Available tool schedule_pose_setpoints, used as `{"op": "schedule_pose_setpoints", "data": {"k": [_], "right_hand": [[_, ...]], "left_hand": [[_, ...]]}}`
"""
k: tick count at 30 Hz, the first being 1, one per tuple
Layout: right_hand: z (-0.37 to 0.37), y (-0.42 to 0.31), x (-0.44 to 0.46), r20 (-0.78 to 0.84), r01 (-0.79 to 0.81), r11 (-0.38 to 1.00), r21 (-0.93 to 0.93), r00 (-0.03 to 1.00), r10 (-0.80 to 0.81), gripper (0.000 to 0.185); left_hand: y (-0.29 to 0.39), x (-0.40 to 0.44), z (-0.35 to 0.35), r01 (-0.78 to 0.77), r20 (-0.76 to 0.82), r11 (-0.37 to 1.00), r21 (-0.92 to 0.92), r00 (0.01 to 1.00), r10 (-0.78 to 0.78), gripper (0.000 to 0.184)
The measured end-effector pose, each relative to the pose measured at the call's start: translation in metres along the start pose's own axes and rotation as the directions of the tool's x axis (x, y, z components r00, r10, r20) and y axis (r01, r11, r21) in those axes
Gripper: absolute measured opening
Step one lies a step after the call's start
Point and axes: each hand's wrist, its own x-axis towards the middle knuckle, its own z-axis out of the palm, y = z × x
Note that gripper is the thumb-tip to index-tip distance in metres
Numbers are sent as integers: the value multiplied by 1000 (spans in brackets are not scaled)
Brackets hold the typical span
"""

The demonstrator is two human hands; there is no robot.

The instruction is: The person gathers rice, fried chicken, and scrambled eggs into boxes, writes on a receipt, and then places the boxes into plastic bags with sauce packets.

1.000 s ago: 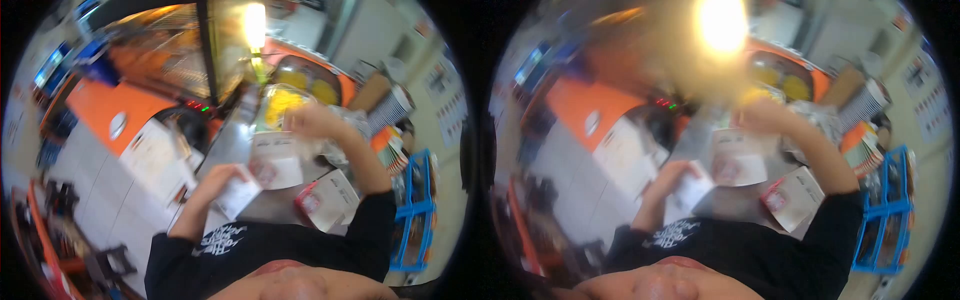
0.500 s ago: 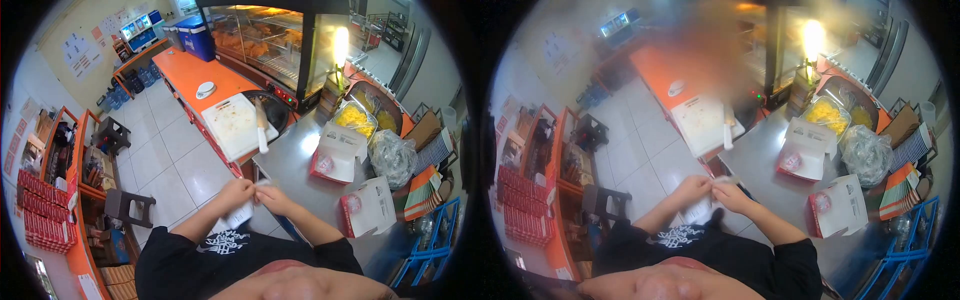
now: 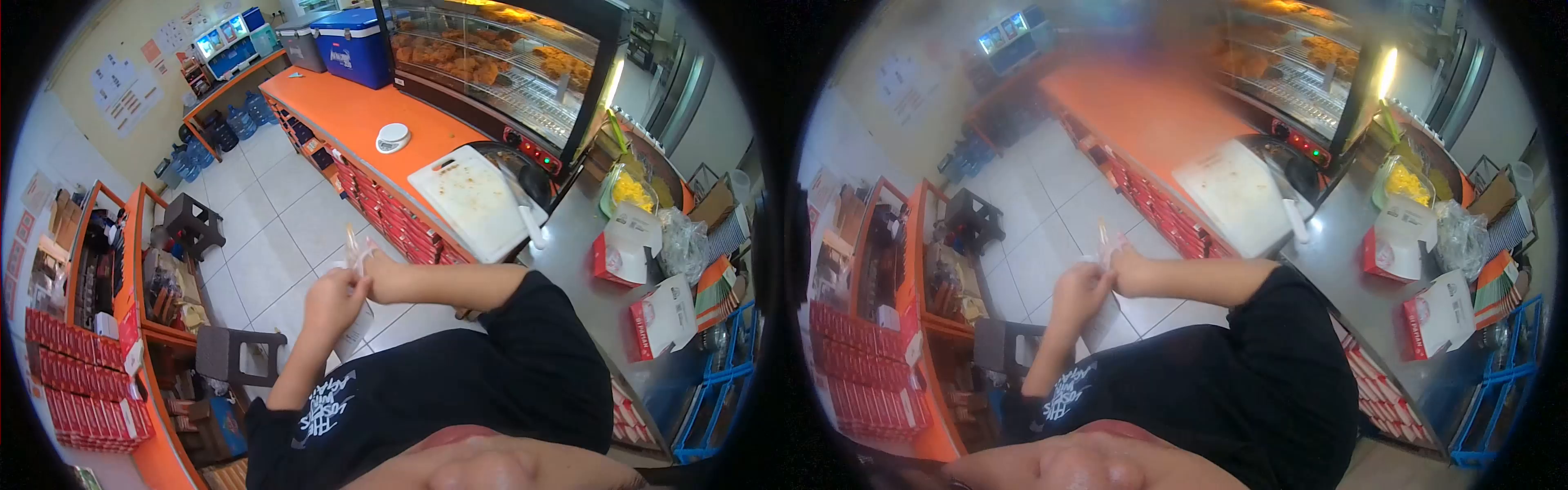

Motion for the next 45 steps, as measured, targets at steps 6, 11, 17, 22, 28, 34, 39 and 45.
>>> {"op": "schedule_pose_setpoints", "data": {"k": [6, 11, 17, 22, 28, 34, 39, 45], "right_hand": [[-56, 77, 116, 167, -396, 482, 782, 877, 451, 32], [-47, 116, 141, 288, -19, -597, 802, 888, 358, 74], [1, 210, 190, -41, 357, -535, 766, 857, 513, 69], [0, 303, 208, -138, 425, -520, 741, 854, 501, 69], [-21, 378, 232, -196, 440, -309, 843, 786, 586, 77], [-34, 426, 227, -10, 606, -279, 745, 428, 904, 74], [-12, 480, 213, -217, 735, 45, 676, 140, 966, 62], [-37, 521, 171, -166, 654, 309, 690, -272, 948, 27]], "left_hand": [[-84, 30, -97, 211, -450, 950, 229, 889, -89, 23], [-101, 111, -53, 5, -302, 953, 302, 949, 91, 20], [-120, 265, 7, -367, -36, 906, 212, 923, 382, 16], [-121, 380, 23, -454, -63, 861, 229, 876, 479, 12], [-126, 456, 53, -642, 85, 755, 130, 766, 637, 12], [-130, 515, 89, -843, 196, 512, -164, 480, 855, 8], [-129, 571, 115, -849, 204, 286, -444, 215, 955, 8], [-125, 741, 171, -221, 608, 577, -786, -106, 787, 18]]}}
